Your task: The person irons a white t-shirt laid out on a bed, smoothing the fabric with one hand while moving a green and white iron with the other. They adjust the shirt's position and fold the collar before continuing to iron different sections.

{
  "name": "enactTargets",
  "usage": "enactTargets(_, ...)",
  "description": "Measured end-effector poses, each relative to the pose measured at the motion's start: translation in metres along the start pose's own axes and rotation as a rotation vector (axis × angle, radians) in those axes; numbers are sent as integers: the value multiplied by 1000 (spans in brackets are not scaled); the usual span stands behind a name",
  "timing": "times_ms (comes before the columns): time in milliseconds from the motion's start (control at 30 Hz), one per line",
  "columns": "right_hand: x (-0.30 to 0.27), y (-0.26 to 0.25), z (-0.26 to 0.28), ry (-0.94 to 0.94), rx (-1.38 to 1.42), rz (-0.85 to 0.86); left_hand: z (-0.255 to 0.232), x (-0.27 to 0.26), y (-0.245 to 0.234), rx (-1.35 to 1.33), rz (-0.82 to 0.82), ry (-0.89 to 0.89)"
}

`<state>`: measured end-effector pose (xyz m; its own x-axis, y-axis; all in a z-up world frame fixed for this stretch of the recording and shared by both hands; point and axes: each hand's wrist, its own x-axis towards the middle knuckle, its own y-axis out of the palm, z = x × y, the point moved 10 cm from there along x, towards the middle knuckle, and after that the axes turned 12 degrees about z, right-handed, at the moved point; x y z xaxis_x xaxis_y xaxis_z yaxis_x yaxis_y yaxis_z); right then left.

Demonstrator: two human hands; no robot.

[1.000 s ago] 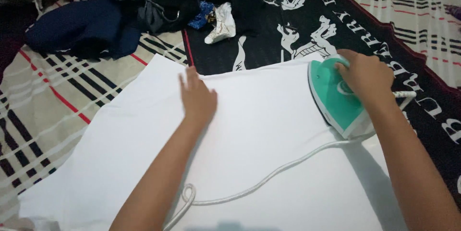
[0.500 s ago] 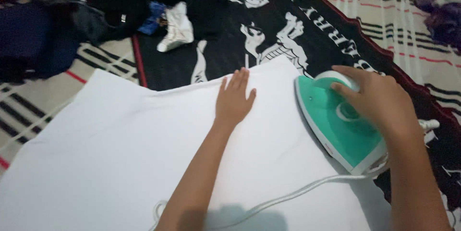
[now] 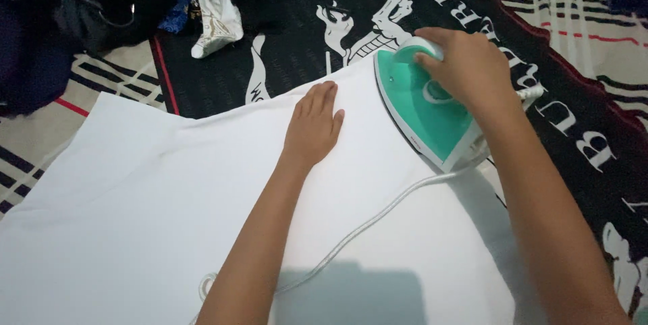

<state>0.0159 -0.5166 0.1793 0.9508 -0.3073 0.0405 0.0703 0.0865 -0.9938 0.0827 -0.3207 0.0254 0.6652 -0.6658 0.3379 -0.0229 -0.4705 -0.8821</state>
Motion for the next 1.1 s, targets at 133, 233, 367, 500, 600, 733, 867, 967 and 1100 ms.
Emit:
enactTargets(133, -23, -5, -4, 44, 17, 57, -13, 1, 10, -35, 69, 144)
enactTargets(233, -53, -6, -15, 159, 27, 167, -7, 6, 12, 17, 66, 88)
enactTargets(367, -95, -30, -3, 128, -16, 159, 15, 12, 15, 78, 125, -110)
enactTargets(500, -138, -34, 9, 299, -52, 351, 33, -24, 3, 146, 93, -156)
enactTargets(600, -162, -27, 40, 186, 72, 457, 41, -69, -10, 230, 175, -140)
enactTargets(733, -179, -9, 77, -36, -25, 571, 56, -135, -54, 151, 296, -98)
enactTargets(867, -186, 7, 115, -365, 78, 550, 83, -196, -109, 121, 352, -149)
enactTargets(967, -193, 10, 137, -606, 85, 462, 104, -224, -130, 108, 336, -288)
enactTargets(1100, -192, 24, 139, -537, -21, 508, 115, -247, -133, 139, 298, -441)
